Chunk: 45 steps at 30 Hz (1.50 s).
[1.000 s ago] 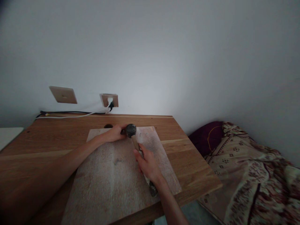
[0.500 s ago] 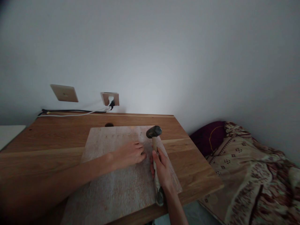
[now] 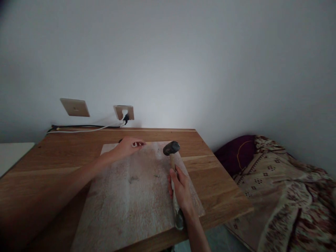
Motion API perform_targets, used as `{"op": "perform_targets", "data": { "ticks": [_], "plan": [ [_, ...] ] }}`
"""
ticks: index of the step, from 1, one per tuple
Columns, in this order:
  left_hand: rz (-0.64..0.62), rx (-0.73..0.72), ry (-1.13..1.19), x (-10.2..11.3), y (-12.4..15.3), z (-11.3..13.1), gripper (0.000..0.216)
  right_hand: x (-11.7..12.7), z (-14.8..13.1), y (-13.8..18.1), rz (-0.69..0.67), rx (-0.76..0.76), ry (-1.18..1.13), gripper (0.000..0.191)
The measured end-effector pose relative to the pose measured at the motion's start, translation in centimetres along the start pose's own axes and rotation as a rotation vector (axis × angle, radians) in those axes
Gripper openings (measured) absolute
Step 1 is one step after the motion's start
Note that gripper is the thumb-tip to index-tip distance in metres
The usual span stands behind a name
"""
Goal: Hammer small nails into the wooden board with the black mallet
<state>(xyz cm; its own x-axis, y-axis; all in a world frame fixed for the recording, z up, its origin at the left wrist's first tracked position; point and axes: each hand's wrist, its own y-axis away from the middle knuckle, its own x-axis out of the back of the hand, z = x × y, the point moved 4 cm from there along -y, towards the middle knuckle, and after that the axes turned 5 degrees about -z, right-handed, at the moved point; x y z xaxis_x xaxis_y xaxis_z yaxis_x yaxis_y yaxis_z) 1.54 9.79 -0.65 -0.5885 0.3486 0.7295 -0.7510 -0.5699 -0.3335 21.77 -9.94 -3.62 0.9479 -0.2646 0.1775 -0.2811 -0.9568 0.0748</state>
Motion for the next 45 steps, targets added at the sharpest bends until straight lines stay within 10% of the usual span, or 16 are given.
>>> {"op": "perform_targets", "data": {
  "ticks": [25, 45],
  "plan": [
    [-0.025, 0.009, -0.061, -1.4, 2.8, -1.8, 0.019, -0.6, -0.7, 0.3, -0.025, 0.017, 0.123, 0.044],
    [0.044, 0.118, 0.123, -1.9, 2.5, -3.5, 0.055, -7.9, -3.3, -1.5, -0.291, 0.044, 0.172, 0.031]
  ]
}}
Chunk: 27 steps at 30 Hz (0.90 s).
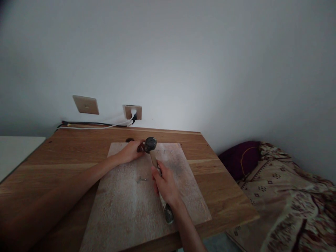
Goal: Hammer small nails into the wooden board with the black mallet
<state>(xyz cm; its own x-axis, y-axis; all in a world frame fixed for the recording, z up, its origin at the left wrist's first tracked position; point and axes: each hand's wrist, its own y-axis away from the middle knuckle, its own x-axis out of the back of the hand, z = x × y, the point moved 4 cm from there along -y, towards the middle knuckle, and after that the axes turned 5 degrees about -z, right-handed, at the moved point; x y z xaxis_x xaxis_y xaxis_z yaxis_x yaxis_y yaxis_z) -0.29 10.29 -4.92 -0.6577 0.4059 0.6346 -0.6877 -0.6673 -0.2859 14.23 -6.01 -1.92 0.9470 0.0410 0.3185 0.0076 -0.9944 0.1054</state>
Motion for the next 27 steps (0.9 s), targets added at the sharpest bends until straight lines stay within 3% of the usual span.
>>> {"op": "perform_targets", "data": {
  "ticks": [9, 14, 17, 19, 23, 27],
  "plan": [
    [-0.005, 0.001, 0.011, -0.1, -0.1, -0.1, 0.052, 0.1, 0.1, 0.4, 0.021, 0.01, 0.008, 0.028],
    [-0.021, 0.027, -0.039, 0.4, 0.1, 1.1, 0.052, 1.0, 0.4, 0.9, 0.025, 0.001, -0.022, 0.034],
    [0.014, -0.013, -0.188, 0.6, 0.5, 3.3, 0.041, 2.6, 0.8, 2.0, 0.132, 0.0, -0.052, 0.04],
    [-0.032, -0.13, -0.321, -0.2, 1.1, 5.8, 0.031, 3.9, 1.0, 2.9, 0.206, 0.004, -0.072, 0.042],
    [-0.283, -0.43, -0.536, -3.9, 2.9, 10.9, 0.011, 6.1, 2.1, 4.2, 0.282, -0.005, -0.129, 0.043],
    [-0.349, -0.463, -0.625, -7.0, 4.1, 13.2, 0.025, 6.8, 3.2, 4.7, 0.288, -0.044, -0.138, 0.045]
  ]
}}
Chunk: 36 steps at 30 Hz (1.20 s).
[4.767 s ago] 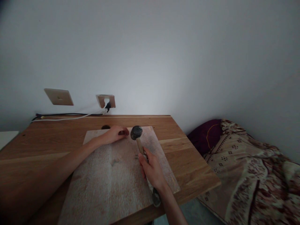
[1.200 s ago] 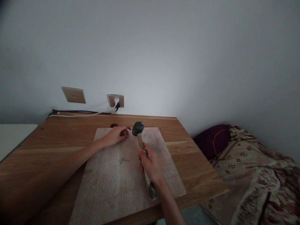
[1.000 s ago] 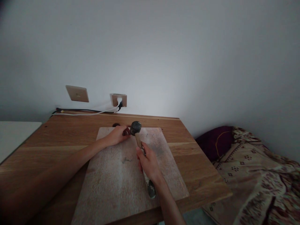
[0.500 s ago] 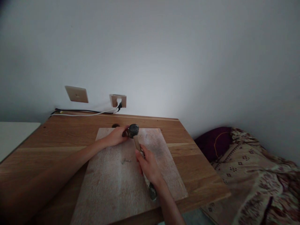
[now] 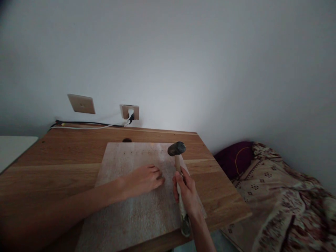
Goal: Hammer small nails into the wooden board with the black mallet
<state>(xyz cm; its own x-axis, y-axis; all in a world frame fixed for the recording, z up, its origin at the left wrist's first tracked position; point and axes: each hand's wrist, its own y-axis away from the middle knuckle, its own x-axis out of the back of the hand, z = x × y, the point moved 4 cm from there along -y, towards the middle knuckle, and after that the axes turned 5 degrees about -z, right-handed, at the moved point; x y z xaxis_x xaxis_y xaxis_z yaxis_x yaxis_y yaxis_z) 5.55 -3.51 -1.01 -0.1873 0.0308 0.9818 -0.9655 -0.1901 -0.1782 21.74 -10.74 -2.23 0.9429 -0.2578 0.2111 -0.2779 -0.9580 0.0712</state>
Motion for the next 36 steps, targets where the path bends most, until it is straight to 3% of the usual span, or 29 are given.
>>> {"op": "perform_targets", "data": {
  "ticks": [4, 8, 11, 14, 17, 19, 26, 36],
  "plan": [
    [0.089, -0.03, -0.049, -0.4, -0.7, 1.3, 0.032, -0.5, -0.2, 0.2, -0.006, -0.01, 0.022, 0.046],
    [0.053, -0.013, -0.073, 0.1, -0.4, 0.0, 0.027, -1.1, -1.1, 0.3, -0.009, 0.014, 0.051, 0.045],
    [0.086, 0.095, 0.03, 1.3, 1.2, -3.6, 0.018, -1.3, -1.3, 0.3, -0.029, 0.009, 0.071, 0.044],
    [0.167, 0.321, 0.156, 2.1, 3.5, -8.7, 0.013, -1.6, -1.4, 0.3, -0.035, 0.011, 0.077, 0.046],
    [0.225, 0.486, 0.35, 1.7, 5.6, -12.7, 0.024, -2.2, -1.3, 0.3, -0.039, -0.014, 0.064, 0.048],
    [0.265, 0.513, 0.468, 1.0, 6.3, -13.9, 0.032, -2.6, -1.3, 0.3, -0.056, -0.031, 0.048, 0.049],
    [0.316, 0.462, 0.587, 0.4, 6.4, -13.8, 0.011, -3.7, -0.9, 0.2, -0.095, -0.007, 0.016, 0.046],
    [0.335, 0.487, 0.5, 0.3, 6.2, -14.4, 0.011, -5.1, -0.2, -0.1, -0.16, -0.019, -0.001, 0.046]
  ]
}}
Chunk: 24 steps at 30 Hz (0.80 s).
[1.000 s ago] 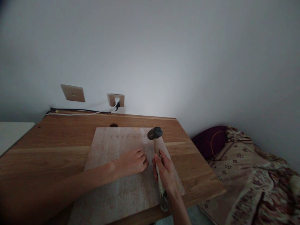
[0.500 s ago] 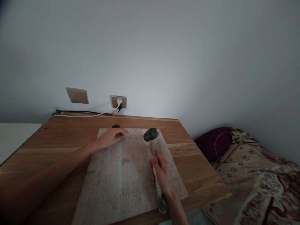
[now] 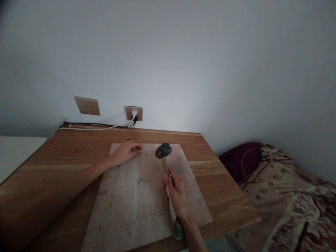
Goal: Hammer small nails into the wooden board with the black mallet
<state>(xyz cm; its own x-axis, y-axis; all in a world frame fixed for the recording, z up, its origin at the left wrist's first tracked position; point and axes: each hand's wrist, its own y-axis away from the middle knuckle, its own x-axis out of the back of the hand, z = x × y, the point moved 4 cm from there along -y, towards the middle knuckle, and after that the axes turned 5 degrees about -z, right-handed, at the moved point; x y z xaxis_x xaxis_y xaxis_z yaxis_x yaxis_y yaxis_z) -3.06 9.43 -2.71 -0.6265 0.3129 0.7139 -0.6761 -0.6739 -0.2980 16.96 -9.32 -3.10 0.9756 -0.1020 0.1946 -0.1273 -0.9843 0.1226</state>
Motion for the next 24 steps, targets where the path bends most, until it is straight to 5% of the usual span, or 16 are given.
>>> {"op": "perform_targets", "data": {
  "ticks": [11, 24],
  "plan": [
    [-0.013, -0.088, -0.074, -0.5, 0.2, 0.0, 0.014, -0.4, 0.5, -0.3, -0.012, -0.001, -0.016, 0.044],
    [-0.02, -0.019, 0.001, -0.5, 0.1, -0.9, 0.037, -3.6, -3.7, -2.4, -0.124, 0.022, -0.054, 0.024]
  ]
}}
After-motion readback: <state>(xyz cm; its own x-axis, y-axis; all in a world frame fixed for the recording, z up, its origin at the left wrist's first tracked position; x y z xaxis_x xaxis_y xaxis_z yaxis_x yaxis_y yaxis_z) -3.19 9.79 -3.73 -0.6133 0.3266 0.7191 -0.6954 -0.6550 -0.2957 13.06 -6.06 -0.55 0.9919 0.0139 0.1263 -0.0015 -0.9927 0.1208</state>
